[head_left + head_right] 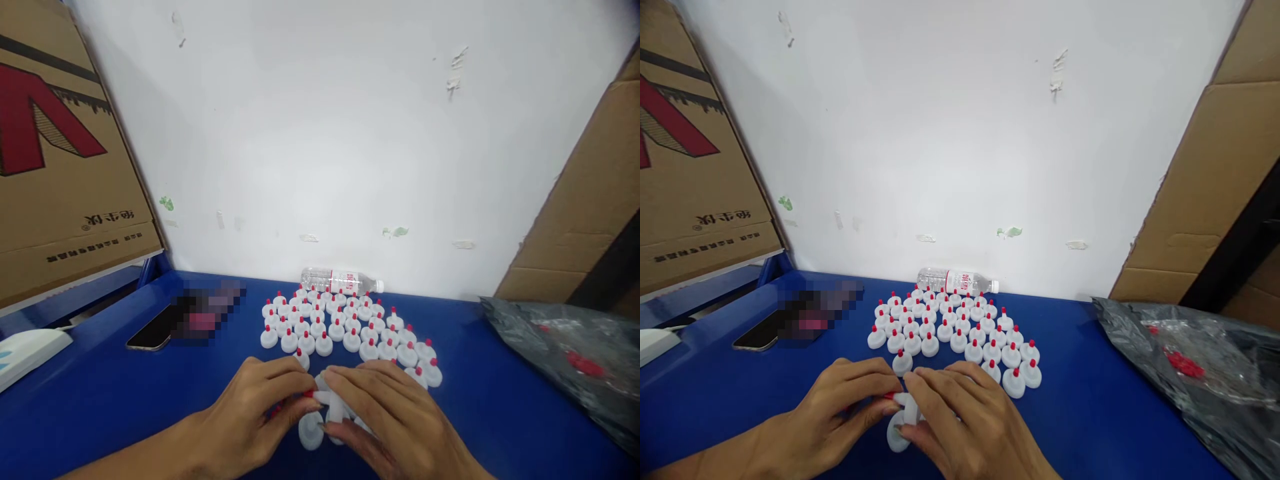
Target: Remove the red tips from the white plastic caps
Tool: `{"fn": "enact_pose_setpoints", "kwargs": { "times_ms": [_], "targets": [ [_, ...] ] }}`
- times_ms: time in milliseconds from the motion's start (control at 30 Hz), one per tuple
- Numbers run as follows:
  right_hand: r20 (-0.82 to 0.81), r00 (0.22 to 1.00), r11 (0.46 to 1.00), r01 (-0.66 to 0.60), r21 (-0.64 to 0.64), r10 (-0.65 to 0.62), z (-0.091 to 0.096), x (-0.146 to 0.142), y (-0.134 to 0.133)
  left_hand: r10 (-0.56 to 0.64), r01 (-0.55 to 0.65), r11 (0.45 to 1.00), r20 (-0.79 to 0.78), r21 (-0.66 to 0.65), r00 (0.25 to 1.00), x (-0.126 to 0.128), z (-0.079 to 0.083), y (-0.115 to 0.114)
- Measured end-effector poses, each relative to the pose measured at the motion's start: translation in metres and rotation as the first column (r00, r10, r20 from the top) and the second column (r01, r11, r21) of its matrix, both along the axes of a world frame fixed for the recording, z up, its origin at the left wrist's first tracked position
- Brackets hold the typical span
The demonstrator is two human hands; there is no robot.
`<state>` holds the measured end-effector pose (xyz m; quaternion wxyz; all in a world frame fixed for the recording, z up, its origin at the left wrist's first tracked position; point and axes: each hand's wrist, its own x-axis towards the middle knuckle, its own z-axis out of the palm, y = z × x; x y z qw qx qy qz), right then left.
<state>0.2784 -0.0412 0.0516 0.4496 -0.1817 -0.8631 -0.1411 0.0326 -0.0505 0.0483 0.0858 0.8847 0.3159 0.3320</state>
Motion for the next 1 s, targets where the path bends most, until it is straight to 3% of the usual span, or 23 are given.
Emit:
{"fn": "enact_pose_setpoints", "kwargs": {
  "times_ms": [233,667,833,1000],
  "targets": [
    [-0.036,0.998,0.998,-0.043,-0.034,0.041,-0.003,-0.002,-0.003,-0.006,0.005,1.000,0.030,0.021,1.000,0.004,-0.003,-0.003],
    [0.024,1.000,0.999,0.009,0.053,-0.010,-0.009,-0.002,-0.005,-0.086,0.089,0.996,0.102,-0.029,0.991,0.010,0.001,-0.004],
    [0.107,0.993,0.998,0.054,0.044,-0.058,-0.007,0.001,-0.005,-0.033,0.031,0.997,0.027,0.068,0.999,0.007,0.004,-0.004],
    [0.028,0.992,0.992,0.127,-0.016,-0.126,-0.003,0.010,0.000,-0.114,0.123,0.978,-0.061,0.167,0.992,-0.004,0.003,0.010]
  ]
}}
